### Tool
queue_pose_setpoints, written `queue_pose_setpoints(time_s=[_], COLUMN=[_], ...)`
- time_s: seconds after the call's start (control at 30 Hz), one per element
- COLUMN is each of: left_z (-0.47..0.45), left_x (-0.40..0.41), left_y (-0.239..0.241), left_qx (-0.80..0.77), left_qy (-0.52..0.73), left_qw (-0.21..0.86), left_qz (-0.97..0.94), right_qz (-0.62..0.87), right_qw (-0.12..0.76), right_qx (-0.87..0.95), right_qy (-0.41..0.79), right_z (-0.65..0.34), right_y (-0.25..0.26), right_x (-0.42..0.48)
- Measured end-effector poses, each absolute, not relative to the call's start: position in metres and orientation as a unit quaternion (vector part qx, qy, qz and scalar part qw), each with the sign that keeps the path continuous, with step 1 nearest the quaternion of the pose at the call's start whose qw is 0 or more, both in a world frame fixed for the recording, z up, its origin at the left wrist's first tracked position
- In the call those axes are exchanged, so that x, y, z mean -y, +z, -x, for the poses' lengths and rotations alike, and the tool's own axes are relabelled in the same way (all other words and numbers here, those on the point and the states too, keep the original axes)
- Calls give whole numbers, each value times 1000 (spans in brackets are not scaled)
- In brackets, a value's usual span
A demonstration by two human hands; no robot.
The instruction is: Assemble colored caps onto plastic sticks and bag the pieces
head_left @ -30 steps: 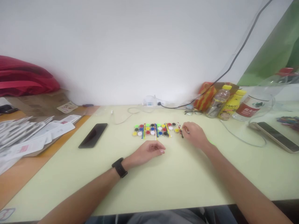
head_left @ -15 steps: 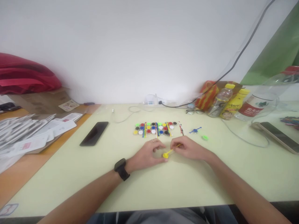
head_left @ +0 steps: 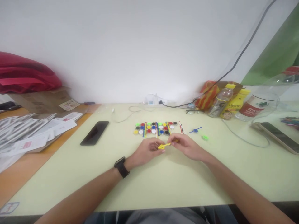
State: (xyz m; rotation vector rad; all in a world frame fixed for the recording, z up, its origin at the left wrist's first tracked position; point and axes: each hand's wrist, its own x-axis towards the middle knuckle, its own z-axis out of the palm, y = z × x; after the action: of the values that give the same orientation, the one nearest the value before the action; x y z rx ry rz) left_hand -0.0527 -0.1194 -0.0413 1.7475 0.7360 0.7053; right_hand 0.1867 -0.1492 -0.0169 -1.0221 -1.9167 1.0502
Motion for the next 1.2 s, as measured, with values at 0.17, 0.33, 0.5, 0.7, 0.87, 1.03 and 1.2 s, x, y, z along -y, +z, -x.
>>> queue_pose_setpoints(time_s=[0.17,0.33,0.5,0.7,0.87,1.03,1.2], left_z=[53,53,52,52,52,52,52], left_x=[120,123,123,123,123,121,121], left_y=[-40,-34,-31,-34,-37,-40,-38], left_qx=[-269,-267,-285,-278,-286,-288,-289], left_qy=[302,290,286,295,297,300,298], left_qw=[562,543,514,518,523,508,501], left_qz=[-721,-741,-757,-753,-746,-754,-760], right_qz=[397,400,390,387,389,409,416], right_qw=[378,375,370,360,361,357,348], right_qx=[744,747,751,761,764,763,758], right_qy=[383,375,384,375,368,352,361], right_z=[-176,-174,-174,-175,-174,-174,-174], right_y=[-20,-23,-23,-26,-29,-29,-27], right_x=[154,157,157,157,157,156,156])
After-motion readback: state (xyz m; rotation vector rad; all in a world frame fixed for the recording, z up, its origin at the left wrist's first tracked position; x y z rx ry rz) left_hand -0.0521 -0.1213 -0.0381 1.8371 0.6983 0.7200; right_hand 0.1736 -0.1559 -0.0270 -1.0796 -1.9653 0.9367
